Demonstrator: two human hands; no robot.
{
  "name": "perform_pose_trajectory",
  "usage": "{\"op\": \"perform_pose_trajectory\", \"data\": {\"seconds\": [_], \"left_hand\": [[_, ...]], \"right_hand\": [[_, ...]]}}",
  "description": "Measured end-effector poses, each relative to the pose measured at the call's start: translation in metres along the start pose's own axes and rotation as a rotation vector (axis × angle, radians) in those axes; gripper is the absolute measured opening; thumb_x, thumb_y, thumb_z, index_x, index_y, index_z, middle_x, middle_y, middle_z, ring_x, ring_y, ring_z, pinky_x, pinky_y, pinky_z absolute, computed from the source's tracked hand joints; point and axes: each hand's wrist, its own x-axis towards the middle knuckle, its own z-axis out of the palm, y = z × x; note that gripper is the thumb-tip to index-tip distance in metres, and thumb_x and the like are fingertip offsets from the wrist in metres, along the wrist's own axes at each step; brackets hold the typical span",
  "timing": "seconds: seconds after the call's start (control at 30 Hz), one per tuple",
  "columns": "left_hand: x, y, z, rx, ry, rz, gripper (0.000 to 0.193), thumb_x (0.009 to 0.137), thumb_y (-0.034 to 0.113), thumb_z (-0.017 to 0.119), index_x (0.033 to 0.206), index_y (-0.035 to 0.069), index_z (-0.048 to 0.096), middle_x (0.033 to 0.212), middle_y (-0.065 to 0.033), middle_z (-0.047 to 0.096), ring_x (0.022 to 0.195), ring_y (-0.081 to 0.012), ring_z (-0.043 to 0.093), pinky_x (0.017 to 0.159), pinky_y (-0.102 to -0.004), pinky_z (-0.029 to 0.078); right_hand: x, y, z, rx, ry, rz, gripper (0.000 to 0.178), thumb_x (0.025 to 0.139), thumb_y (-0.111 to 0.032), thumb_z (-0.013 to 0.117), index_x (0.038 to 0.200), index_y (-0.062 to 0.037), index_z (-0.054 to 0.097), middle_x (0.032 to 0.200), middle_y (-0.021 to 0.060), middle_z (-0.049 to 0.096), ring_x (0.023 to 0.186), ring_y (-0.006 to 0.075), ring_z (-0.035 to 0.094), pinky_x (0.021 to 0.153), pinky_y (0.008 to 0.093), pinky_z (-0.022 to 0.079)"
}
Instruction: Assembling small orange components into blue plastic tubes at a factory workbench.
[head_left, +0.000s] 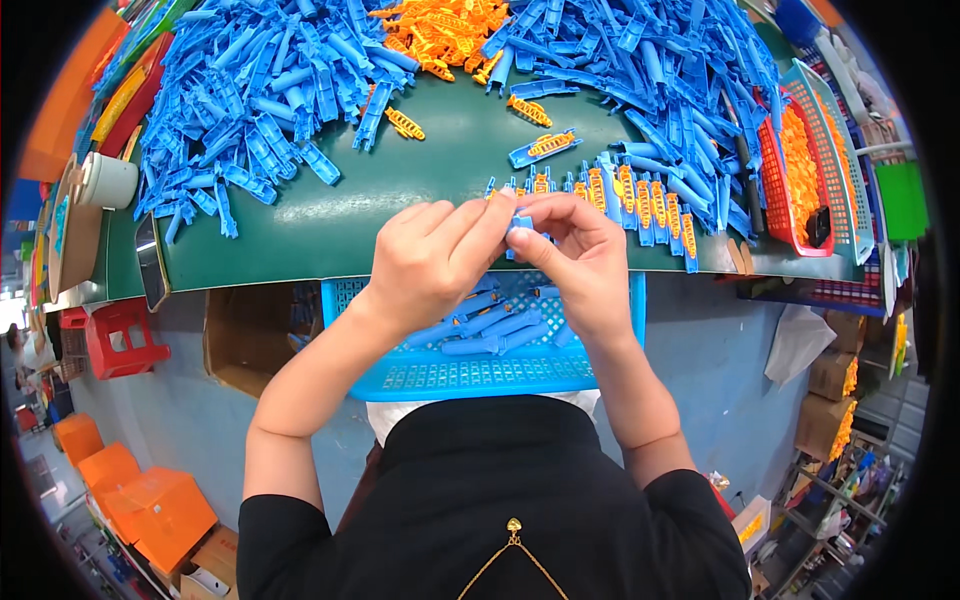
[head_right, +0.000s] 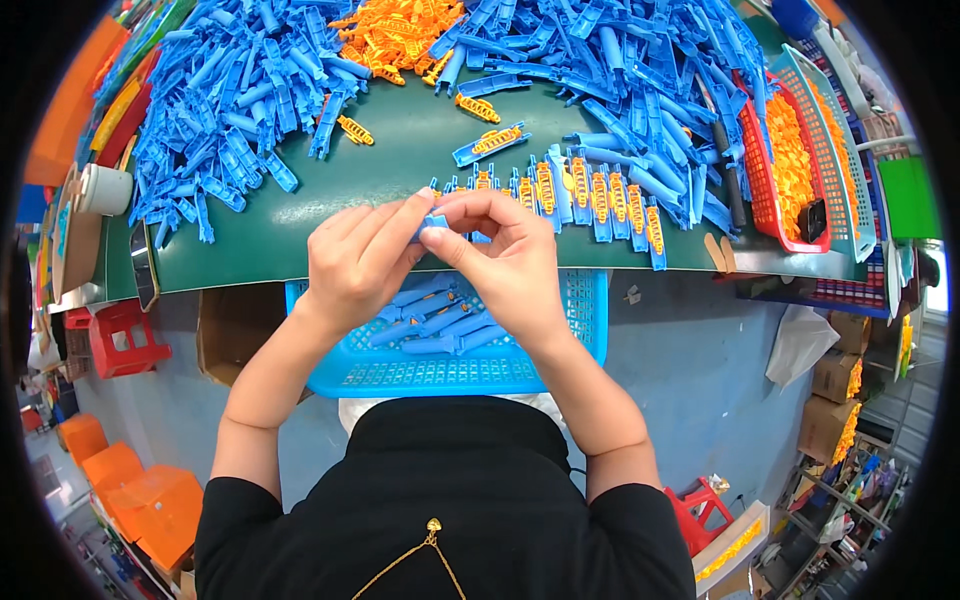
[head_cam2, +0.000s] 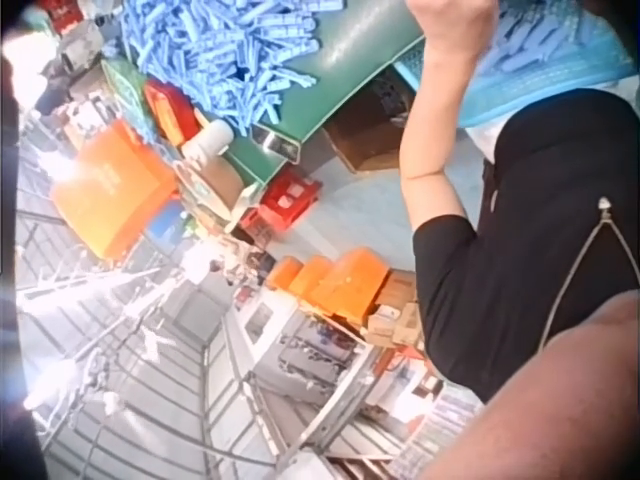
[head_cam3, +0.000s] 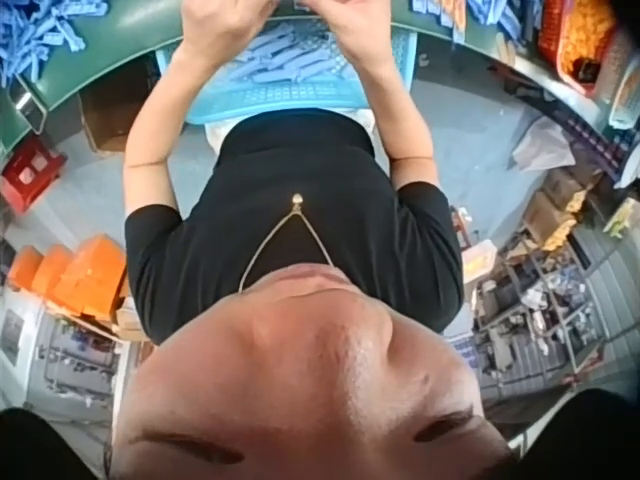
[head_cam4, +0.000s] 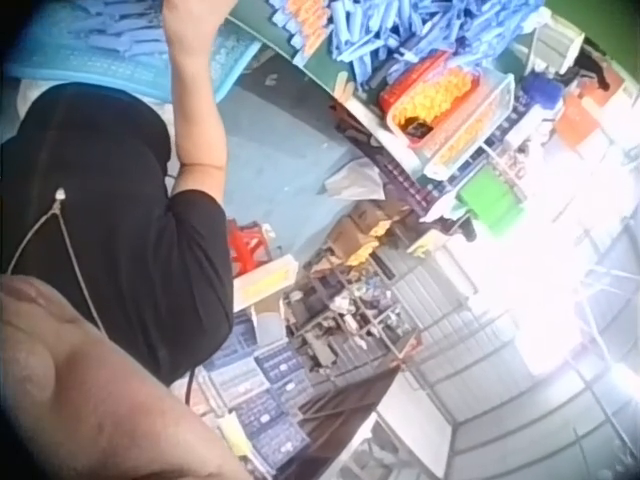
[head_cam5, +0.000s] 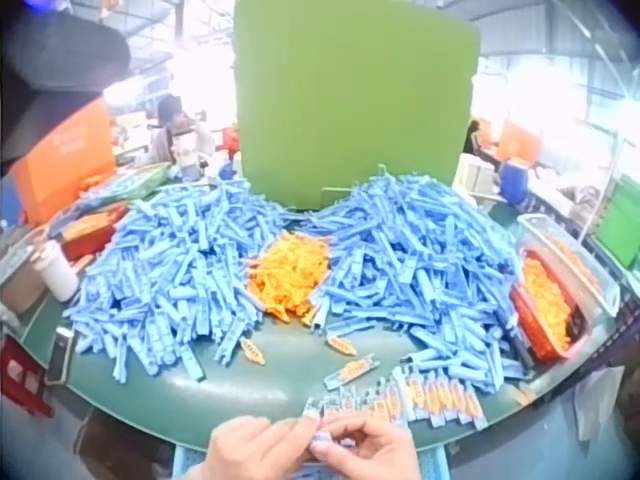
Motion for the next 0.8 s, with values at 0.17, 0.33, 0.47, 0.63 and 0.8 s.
{"op": "perform_pose_trajectory", "data": {"seconds": [0.17, 0.33, 0.47, 0.63, 0.8], "left_hand": [[0.004, 0.005, 0.006, -0.416, 0.093, -0.176, 0.026, 0.078, 0.014, 0.068, 0.099, 0.001, 0.06, 0.078, -0.009, 0.063, 0.059, -0.0208, 0.058, 0.054, -0.0288, 0.045], [0.004, 0.01, -0.009, -0.802, -0.141, -0.455, 0.025, 0.084, 0.022, 0.065, 0.094, 0.0, 0.058, 0.069, -0.0082, 0.058, 0.055, -0.0158, 0.054, 0.052, -0.0263, 0.041], [-0.001, 0.014, -0.006, -1.096, -0.204, -0.665, 0.025, 0.087, 0.023, 0.063, 0.094, -0.001, 0.058, 0.066, -0.0046, 0.056, 0.053, -0.0116, 0.048, 0.05, -0.0242, 0.038], [-0.004, 0.011, 0.0, -1.536, -0.204, -0.791, 0.03, 0.092, 0.03, 0.055, 0.087, 0.0, 0.056, 0.058, -0.002, 0.05, 0.047, -0.0076, 0.043, 0.044, -0.0212, 0.034], [0.003, 0.002, -0.008, -2.03, -0.548, -0.941, 0.047, 0.097, 0.048, 0.033, 0.085, 0.006, 0.048, 0.048, 0.0008, 0.04, 0.037, -0.0062, 0.032, 0.036, -0.0211, 0.027]], "right_hand": [[0.004, -0.012, -0.014, -0.041, -0.058, -0.028, 0.014, 0.083, 0.002, 0.061, 0.097, 0.0041, 0.059, 0.1, 0.0113, 0.06, 0.09, 0.0144, 0.06, 0.073, 0.0245, 0.052], [0.002, -0.014, -0.02, -0.091, -0.197, -0.079, 0.016, 0.084, 0.0, 0.06, 0.1, 0.0045, 0.059, 0.095, 0.0099, 0.058, 0.087, 0.0133, 0.059, 0.071, 0.0243, 0.051], [0.0, -0.013, -0.013, -0.294, -0.156, -0.187, 0.014, 0.085, -0.002, 0.061, 0.098, 0.0039, 0.059, 0.092, 0.0076, 0.057, 0.084, 0.0117, 0.057, 0.071, 0.0232, 0.049], [0.0, -0.007, -0.011, -0.299, -0.107, -0.14, 0.012, 0.086, -0.004, 0.061, 0.096, 0.0029, 0.059, 0.091, 0.0063, 0.057, 0.084, 0.0104, 0.056, 0.073, 0.0219, 0.047], [0.008, -0.016, -0.002, -0.199, -0.014, -0.275, 0.018, 0.081, -0.003, 0.065, 0.096, 0.0028, 0.058, 0.099, 0.0101, 0.059, 0.092, 0.0161, 0.057, 0.077, 0.0245, 0.047]]}}
